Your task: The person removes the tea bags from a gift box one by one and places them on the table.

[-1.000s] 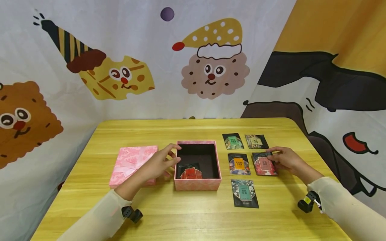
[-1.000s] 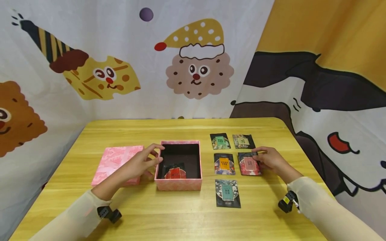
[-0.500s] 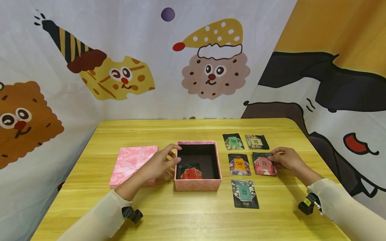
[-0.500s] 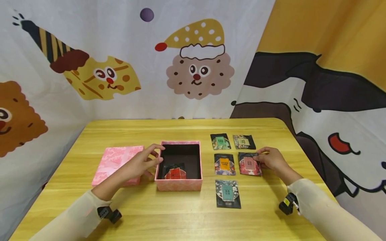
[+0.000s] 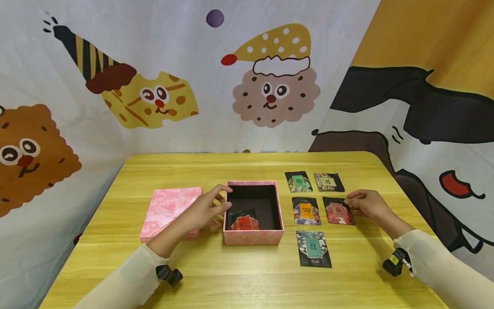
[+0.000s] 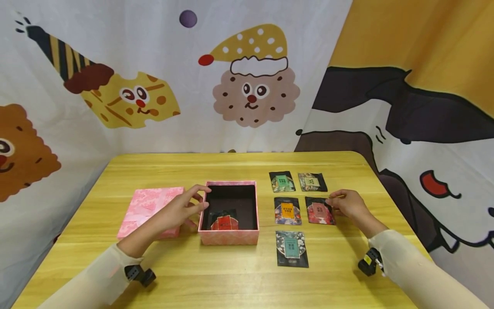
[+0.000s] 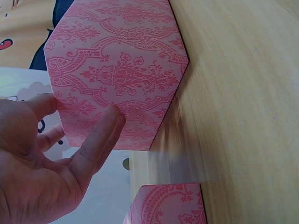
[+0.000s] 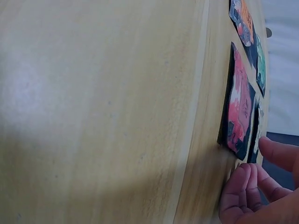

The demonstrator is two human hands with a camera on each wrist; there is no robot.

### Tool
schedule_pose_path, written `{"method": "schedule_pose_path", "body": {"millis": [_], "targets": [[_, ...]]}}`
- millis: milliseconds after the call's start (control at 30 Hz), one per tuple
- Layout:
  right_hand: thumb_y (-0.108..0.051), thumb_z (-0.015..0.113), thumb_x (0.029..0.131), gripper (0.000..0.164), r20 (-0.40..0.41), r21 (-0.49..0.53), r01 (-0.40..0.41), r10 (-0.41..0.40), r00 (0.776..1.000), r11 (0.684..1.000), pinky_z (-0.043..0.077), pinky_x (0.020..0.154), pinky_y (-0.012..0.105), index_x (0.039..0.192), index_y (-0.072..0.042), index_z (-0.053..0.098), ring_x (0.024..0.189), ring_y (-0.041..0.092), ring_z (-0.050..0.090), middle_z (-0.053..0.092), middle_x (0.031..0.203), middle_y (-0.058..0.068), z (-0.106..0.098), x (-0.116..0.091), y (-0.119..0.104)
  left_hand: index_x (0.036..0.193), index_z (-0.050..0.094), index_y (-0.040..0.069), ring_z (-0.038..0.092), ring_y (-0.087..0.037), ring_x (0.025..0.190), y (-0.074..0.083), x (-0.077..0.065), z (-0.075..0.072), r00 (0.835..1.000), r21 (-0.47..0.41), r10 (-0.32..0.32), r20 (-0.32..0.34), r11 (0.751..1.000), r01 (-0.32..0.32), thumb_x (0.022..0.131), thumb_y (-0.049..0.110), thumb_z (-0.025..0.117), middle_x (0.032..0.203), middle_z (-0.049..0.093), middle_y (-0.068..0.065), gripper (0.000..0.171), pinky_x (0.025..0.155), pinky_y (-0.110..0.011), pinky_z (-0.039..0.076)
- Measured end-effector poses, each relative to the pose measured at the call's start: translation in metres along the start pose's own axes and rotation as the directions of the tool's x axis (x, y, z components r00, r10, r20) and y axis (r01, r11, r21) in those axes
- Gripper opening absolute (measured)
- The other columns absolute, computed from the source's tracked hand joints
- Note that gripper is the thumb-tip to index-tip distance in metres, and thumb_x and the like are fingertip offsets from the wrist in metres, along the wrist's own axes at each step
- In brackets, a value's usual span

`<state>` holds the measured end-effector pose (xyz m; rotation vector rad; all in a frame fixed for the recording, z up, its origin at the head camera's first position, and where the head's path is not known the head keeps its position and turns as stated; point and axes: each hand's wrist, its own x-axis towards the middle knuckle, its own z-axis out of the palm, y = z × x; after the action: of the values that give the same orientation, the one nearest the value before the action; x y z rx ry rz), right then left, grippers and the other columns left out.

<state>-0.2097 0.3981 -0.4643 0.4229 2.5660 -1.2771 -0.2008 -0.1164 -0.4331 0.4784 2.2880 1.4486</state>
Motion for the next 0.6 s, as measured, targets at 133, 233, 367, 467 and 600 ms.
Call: {"method": "schedule_pose_path", "body": {"millis": [133,233,367,467,600], "targets": [[-0.022,0.068,0.102,0.048,0.002,0.003,-0.011,0.011,1.000,1.000,0.060,0.067,0.030,0.134,0.011,0.054,0.083,0.018,0.060,0.066,0.099,0.007,0.000,-0.001,-0.003,0.148,0.044,0.011,0.070,-0.039,0.084,0.000,0.000,0.000,1.000,-0.002,0.001,-0.004,1.000,-0.001,0.106,0.019,0.062,0.116,0.056,-0.019,0.047,0.058,-0.051,0.063],[-0.023,0.067,0.103,0.049,0.011,0.017,-0.023,0.023,1.000,1.000,0.060,0.067,0.031,0.136,0.010,0.053,0.081,0.017,0.060,0.066,0.098,0.007,-0.001,-0.003,-0.006,0.148,0.045,0.011,0.070,-0.039,0.084,0.000,0.000,0.000,1.000,-0.005,-0.002,-0.003,1.000,0.002,0.105,0.019,0.062,0.116,0.056,-0.019,0.047,0.058,-0.051,0.063],[-0.023,0.065,0.103,0.051,0.030,0.045,-0.036,0.034,0.999,0.998,0.060,0.069,0.032,0.138,0.010,0.051,0.081,0.015,0.062,0.066,0.098,0.005,-0.003,-0.005,-0.011,0.148,0.045,0.011,0.070,-0.040,0.083,-0.001,0.001,0.001,1.000,-0.009,-0.005,-0.002,1.000,0.005,0.105,0.019,0.063,0.116,0.056,-0.019,0.047,0.058,-0.050,0.063],[-0.023,0.064,0.104,0.051,0.052,0.080,-0.034,0.030,0.998,0.996,0.062,0.072,0.032,0.140,0.011,0.050,0.083,0.014,0.066,0.068,0.100,0.004,-0.004,-0.007,-0.015,0.148,0.045,0.011,0.069,-0.040,0.083,-0.001,0.001,0.001,1.000,-0.008,-0.004,-0.003,1.000,0.004,0.105,0.019,0.063,0.116,0.056,-0.019,0.047,0.058,-0.050,0.063],[-0.023,0.063,0.105,0.052,0.083,0.113,-0.024,0.015,0.996,0.993,0.063,0.076,0.033,0.142,0.010,0.048,0.087,0.013,0.068,0.070,0.108,0.006,-0.001,-0.007,-0.020,0.148,0.045,0.011,0.069,-0.039,0.082,0.000,0.000,0.000,1.000,-0.006,0.000,-0.003,1.000,0.000,0.105,0.018,0.062,0.115,0.056,-0.019,0.047,0.058,-0.050,0.063]]}}
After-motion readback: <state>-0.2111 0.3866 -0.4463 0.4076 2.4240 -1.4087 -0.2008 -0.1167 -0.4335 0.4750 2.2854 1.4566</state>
